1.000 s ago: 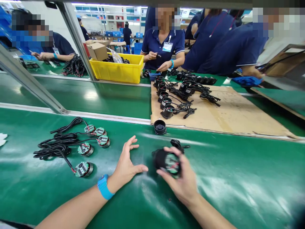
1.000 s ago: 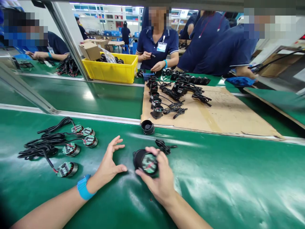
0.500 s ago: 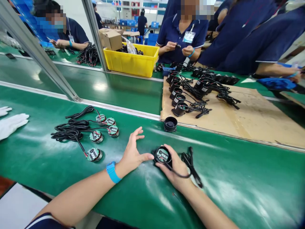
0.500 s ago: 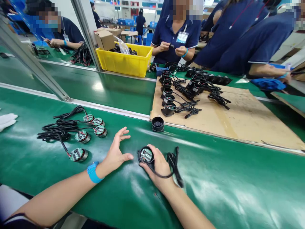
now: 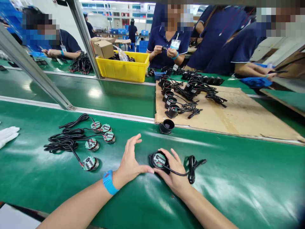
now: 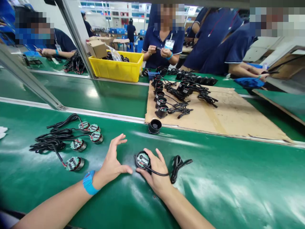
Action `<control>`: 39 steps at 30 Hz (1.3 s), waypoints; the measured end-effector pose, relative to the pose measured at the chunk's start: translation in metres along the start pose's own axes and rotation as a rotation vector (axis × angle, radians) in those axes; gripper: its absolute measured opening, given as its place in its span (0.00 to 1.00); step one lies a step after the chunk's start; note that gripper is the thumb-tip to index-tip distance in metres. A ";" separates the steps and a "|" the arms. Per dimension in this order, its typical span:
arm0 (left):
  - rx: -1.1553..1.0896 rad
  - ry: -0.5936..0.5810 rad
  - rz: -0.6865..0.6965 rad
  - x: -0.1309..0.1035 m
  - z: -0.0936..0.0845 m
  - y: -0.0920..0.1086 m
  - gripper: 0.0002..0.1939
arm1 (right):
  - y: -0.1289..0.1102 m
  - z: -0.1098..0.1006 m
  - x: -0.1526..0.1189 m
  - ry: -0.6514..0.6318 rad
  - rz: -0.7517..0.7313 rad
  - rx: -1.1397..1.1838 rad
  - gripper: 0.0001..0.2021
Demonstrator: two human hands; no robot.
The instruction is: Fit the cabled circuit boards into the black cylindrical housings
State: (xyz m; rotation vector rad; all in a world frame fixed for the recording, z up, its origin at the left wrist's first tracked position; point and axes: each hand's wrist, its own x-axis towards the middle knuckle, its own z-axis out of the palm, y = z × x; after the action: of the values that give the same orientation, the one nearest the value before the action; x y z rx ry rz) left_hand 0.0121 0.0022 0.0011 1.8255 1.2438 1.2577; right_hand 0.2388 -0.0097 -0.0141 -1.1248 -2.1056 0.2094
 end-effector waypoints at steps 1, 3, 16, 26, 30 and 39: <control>0.009 0.001 0.017 0.000 0.000 0.000 0.63 | -0.001 -0.002 0.000 0.068 0.025 -0.002 0.35; 0.008 0.015 0.041 0.000 -0.001 0.000 0.62 | -0.003 -0.003 0.000 0.133 0.044 0.006 0.37; 0.000 0.003 0.093 0.002 -0.005 -0.002 0.56 | -0.003 0.001 -0.002 -0.038 0.001 0.041 0.37; 0.338 -0.361 0.367 0.006 0.009 -0.001 0.32 | 0.003 0.016 -0.004 -0.099 -0.006 0.032 0.45; 0.362 -0.350 0.349 0.008 0.012 0.004 0.25 | 0.004 0.015 -0.001 -0.097 -0.021 0.039 0.44; 0.375 -0.353 0.410 -0.005 0.007 0.004 0.23 | -0.010 0.011 -0.007 -0.110 -0.025 0.121 0.32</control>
State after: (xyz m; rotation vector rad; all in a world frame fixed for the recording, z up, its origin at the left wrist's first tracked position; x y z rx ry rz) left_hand 0.0196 -0.0038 -0.0003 2.5432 0.9829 0.8722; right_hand 0.2274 -0.0191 -0.0217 -1.0354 -2.1712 0.3896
